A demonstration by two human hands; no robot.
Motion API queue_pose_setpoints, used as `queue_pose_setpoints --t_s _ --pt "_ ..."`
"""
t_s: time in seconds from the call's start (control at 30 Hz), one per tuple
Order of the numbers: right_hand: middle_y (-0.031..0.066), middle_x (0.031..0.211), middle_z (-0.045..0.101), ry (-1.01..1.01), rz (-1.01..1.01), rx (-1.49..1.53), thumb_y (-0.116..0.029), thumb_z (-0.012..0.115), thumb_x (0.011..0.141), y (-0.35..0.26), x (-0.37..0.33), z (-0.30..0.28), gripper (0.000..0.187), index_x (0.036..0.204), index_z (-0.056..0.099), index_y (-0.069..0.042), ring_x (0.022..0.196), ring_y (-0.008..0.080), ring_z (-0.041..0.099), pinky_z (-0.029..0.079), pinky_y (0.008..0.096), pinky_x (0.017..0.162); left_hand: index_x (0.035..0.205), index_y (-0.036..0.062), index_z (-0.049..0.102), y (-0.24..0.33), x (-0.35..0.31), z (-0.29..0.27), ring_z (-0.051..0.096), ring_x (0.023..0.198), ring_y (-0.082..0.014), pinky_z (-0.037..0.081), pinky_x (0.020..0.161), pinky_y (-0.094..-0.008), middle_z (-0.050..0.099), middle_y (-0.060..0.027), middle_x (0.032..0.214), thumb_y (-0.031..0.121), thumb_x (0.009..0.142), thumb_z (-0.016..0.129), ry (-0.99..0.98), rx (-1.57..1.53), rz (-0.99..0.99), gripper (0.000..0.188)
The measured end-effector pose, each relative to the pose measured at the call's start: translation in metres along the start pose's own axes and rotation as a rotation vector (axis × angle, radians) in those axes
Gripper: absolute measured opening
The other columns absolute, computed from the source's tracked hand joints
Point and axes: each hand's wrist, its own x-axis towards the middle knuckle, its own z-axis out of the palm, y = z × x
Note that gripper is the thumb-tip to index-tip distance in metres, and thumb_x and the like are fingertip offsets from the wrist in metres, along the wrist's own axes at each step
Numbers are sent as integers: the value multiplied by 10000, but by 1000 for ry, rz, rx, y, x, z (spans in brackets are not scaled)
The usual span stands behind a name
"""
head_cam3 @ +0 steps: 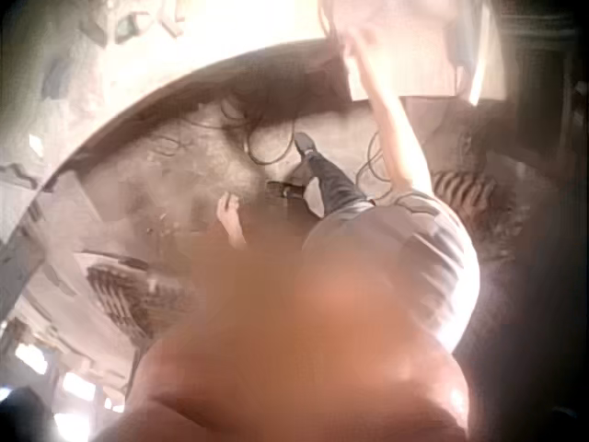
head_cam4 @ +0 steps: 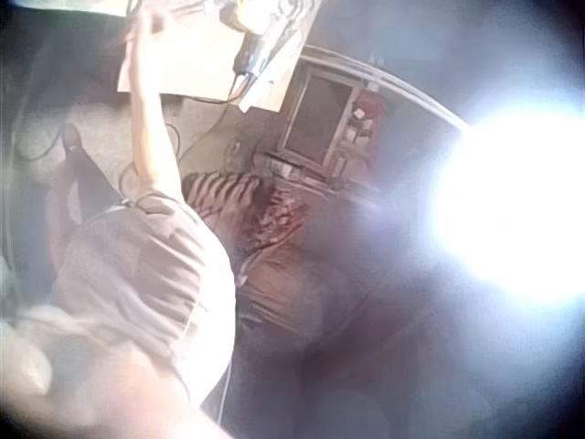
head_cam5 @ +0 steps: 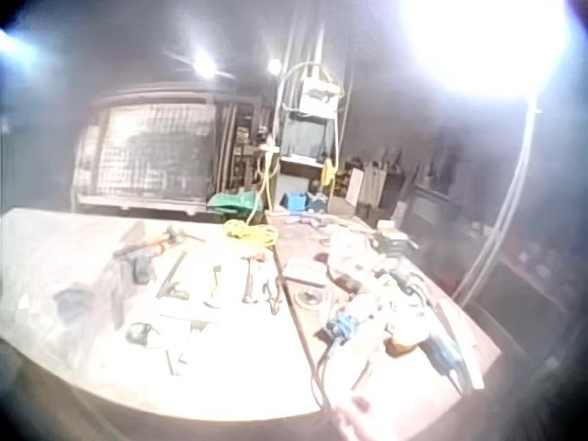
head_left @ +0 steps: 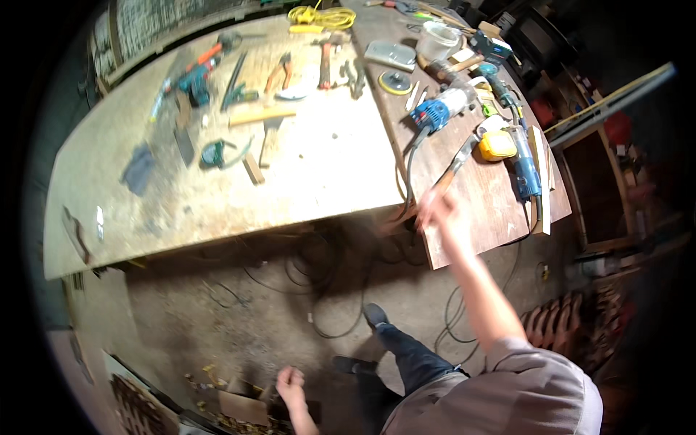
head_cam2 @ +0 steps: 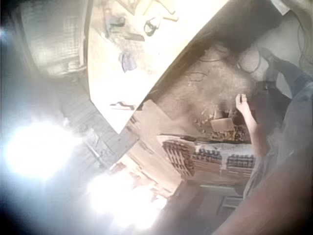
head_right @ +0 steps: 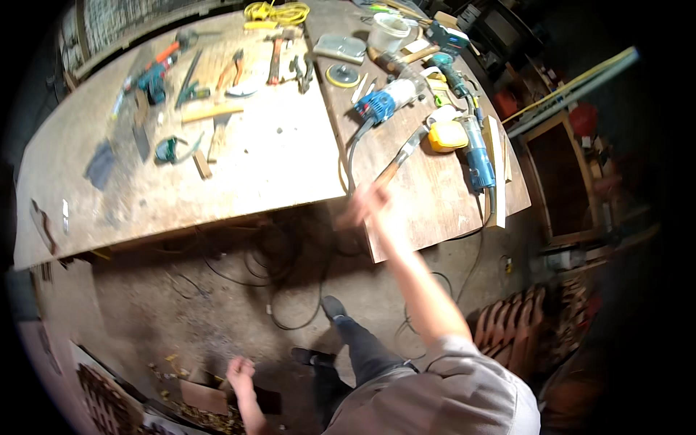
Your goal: The person wraps power tool cords around a router and a sander, places them on a workbench and under a shelf, then picks up and handles various small woodworking components, a measuring tape, and a small box before moving a container of liquid.
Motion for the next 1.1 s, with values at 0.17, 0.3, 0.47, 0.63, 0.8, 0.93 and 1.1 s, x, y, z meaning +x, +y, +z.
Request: queue_pose_setpoints --t_s 0.17,0.3,0.47,0.63,0.8,0.93,1.1 --pt "75 841 572 358 218 -10 -483 756 750 -26 211 -78 722 1110 575 116 668 151 561 480 262 567 676 38 631 -69 -72 -73 525 549 -98 445 503 -250 570 -49 631 62 731 651 -46 729 222 63" --pt "199 1186 608 781 376 -481 -466 802 631 -23 269 -38 764 1142 604 67 1064 299 606 480 361 884 728 45 631 -86 -113 -72 583 633 -168 492 592 -307 596 -89 696 83 735 669 193 551 -123 54" --pt "157 1010 669 676 402 -269 -257 797 591 -16 288 -64 574 1032 627 68 911 282 647 510 366 832 830 33 629 -11 -127 -11 583 720 -157 488 651 -293 606 -81 793 74 766 674 257 426 -88 88" --pt "117 820 653 216 230 356 -29 705 667 -36 211 -37 318 957 602 51 716 201 645 547 334 649 933 21 626 70 -153 49 583 808 -146 485 710 -278 616 -74 891 64 798 678 320 305 206 152" --pt "77 1001 647 -182 5 301 15 718 668 -93 31 -12 502 1140 550 -4 860 160 629 521 307 796 1283 43 512 246 -137 155 596 1039 -194 481 883 -328 612 -84 1178 52 813 673 -280 -18 345 497" --pt "89 1127 619 -451 33 294 -76 751 714 -113 -91 27 564 1227 531 1 986 154 584 467 306 893 1463 52 226 318 -130 239 459 1249 -267 340 1069 -381 394 -152 1422 353 712 798 -846 -417 420 991" --pt "221 1215 523 -438 -885 -541 -338 720 751 -115 -186 7 667 1282 499 0 1161 413 458 403 479 955 1315 57 431 276 -172 192 611 1027 -271 517 912 -429 590 -110 1124 185 623 813 -796 -706 324 801"
